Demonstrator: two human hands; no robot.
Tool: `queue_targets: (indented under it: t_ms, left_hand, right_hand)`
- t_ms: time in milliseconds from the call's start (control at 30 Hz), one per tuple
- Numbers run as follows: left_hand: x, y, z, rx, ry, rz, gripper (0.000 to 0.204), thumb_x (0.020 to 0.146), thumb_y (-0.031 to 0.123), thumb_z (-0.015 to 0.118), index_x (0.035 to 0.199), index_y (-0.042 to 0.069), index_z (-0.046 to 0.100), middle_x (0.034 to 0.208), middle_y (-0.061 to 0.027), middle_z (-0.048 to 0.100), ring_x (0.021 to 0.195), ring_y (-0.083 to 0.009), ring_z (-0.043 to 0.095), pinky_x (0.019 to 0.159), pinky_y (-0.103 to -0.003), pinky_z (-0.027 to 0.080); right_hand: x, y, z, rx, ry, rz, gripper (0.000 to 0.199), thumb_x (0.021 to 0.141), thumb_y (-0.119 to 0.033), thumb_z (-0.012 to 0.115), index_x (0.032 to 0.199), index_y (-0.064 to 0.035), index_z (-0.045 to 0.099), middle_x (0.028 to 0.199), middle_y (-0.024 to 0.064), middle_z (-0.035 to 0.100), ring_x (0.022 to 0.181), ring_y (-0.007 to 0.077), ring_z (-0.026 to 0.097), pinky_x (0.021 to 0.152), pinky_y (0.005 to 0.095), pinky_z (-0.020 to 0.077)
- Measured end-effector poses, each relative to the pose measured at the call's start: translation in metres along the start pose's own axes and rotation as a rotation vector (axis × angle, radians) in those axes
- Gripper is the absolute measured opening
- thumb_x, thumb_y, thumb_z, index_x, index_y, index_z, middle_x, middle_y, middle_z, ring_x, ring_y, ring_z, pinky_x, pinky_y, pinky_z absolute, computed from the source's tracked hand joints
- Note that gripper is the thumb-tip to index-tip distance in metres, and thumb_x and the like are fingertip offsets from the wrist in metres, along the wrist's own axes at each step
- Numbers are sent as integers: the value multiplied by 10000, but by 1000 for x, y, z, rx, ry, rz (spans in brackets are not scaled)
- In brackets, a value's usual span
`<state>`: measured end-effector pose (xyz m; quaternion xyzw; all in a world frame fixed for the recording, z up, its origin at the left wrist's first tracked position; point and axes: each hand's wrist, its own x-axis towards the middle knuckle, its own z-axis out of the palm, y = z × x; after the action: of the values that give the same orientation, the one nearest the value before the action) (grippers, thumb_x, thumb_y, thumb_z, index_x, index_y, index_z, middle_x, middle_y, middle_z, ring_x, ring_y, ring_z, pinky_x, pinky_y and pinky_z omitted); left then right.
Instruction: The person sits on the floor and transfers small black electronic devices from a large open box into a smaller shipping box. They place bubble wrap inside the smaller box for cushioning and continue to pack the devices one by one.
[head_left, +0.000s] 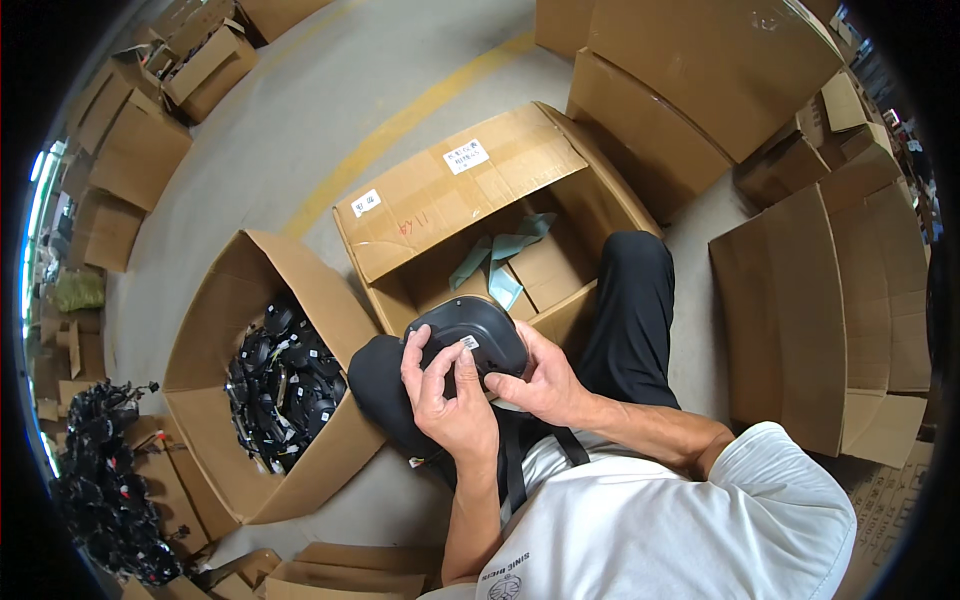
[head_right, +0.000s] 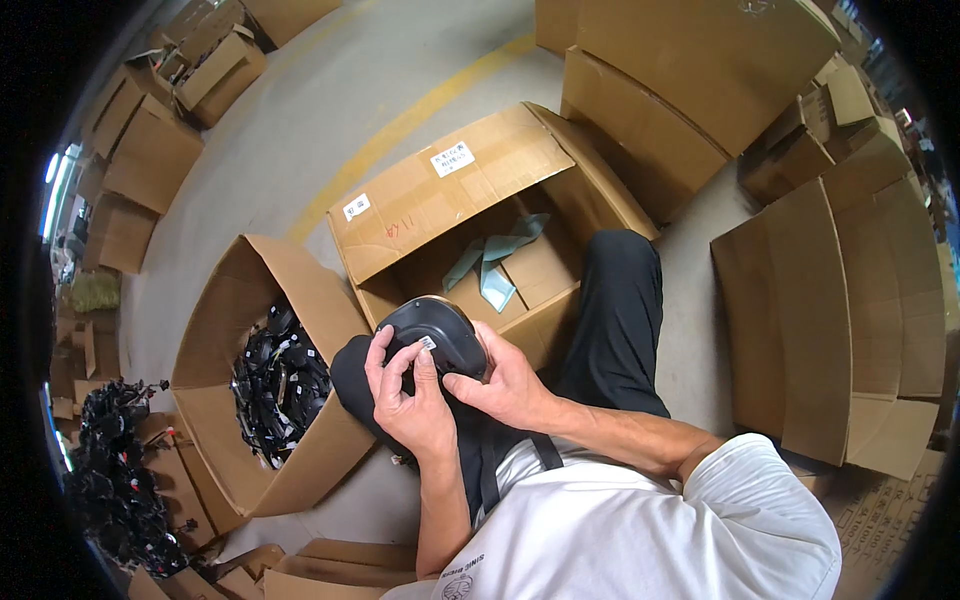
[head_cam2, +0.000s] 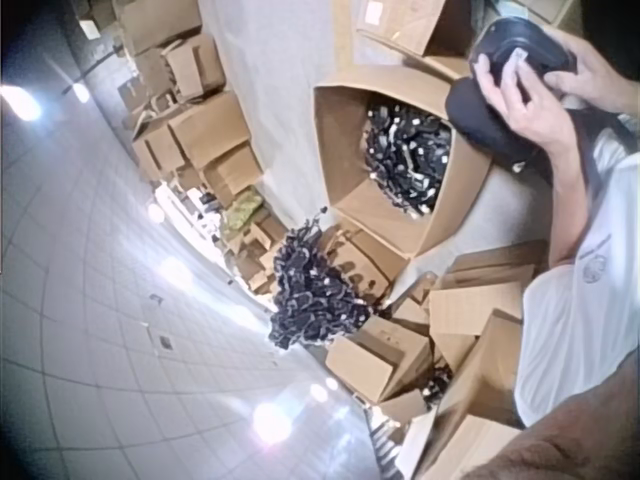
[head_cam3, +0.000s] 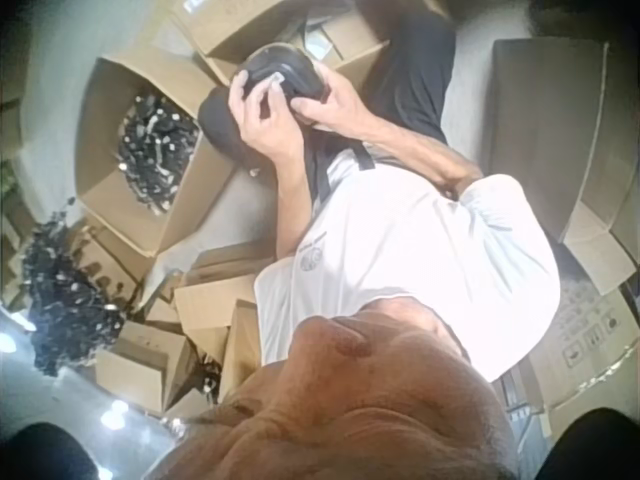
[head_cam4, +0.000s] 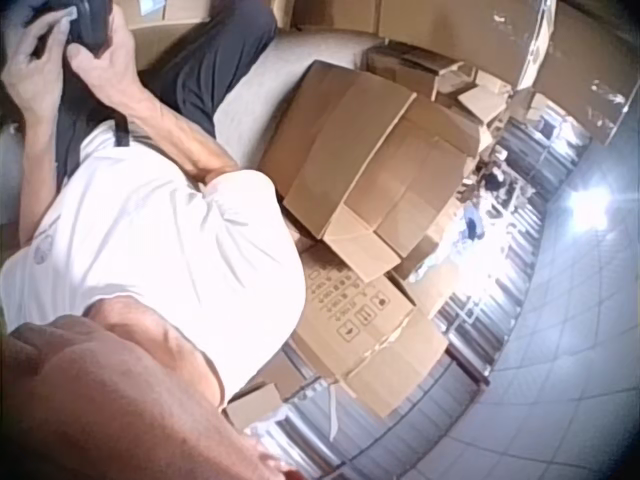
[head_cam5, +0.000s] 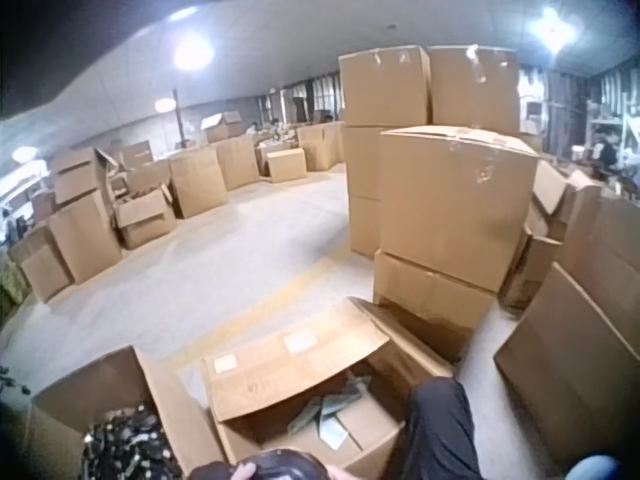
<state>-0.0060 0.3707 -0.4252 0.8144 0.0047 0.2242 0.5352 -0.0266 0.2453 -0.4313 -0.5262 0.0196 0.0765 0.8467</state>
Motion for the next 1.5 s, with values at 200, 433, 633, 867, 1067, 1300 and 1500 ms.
queue_targets:
  t_ms: [200, 433, 633, 867, 1067, 1300, 1500]
  left_hand:
    - [-4, 3, 8, -7, 55, -40, 108, 916, 17, 750, 1017, -21, 745, 1335, -153, 662, 1180, -257, 650, 1004, -372, 521]
    - [-4, -2, -6, 32, 36, 0, 120, 892, 7, 756, 1008, -23, 757, 1292, -165, 680, 1213, -302, 643, 1050, -387, 496]
    - [-7, -9, -5, -178, 33, -60, 109, 882, 13, 775, 986, -12, 755, 1285, -188, 665, 1240, -337, 627, 1044, -412, 500]
    - [-1, -12, -28, -34, 26, 85, 177, 859, 20, 787, 1029, -18, 760, 1235, -191, 703, 1121, -339, 690, 1056, -474, 501]
    - [4, -6, -41, 170, -10, 257, 147, 788, -18, 758, 926, -17, 708, 1211, -176, 688, 1078, -370, 671, 1023, -524, 501]
    - [11, -12, -43, 126, -106, 219, 192, 777, -54, 724, 905, -7, 589, 1266, -268, 562, 1067, -418, 635, 915, -454, 540]
    - [6, -14, -39, 54, -146, 292, 187, 794, -78, 675, 930, 5, 577, 1277, -242, 549, 1162, -407, 612, 972, -461, 537]
  right_hand:
    - [1, 2, -8, -30, -15, -33, 600, 933, -81, 734, 1446, 23, 441, 1309, 72, 589, 1185, 116, 556, 1026, 294, 472]
    - [-2, 5, 1, -138, 31, 58, 558, 898, -35, 731, 1400, 11, 490, 1278, 79, 614, 1159, 131, 583, 1012, 306, 486]
    - [0, 7, 1, -270, 74, -4, 520, 864, -8, 694, 1351, 21, 514, 1233, 70, 620, 1104, 119, 591, 975, 289, 488]
    - [-3, -4, 12, -419, 21, -84, 528, 850, -22, 725, 1334, 20, 519, 1178, 55, 622, 1030, 95, 582, 900, 258, 494]
    - [-8, 2, 12, -497, -1, -84, 522, 859, -44, 746, 1325, 22, 521, 1152, 62, 637, 1005, 91, 590, 884, 256, 500]
    - [-6, 7, 19, -412, -24, -108, 511, 872, -41, 759, 1321, 27, 523, 1201, 82, 636, 1086, 109, 601, 960, 280, 497]
    - [-5, 7, 8, -299, -31, 10, 591, 878, -53, 765, 1399, 27, 497, 1284, 78, 609, 1163, 147, 587, 1003, 302, 488]
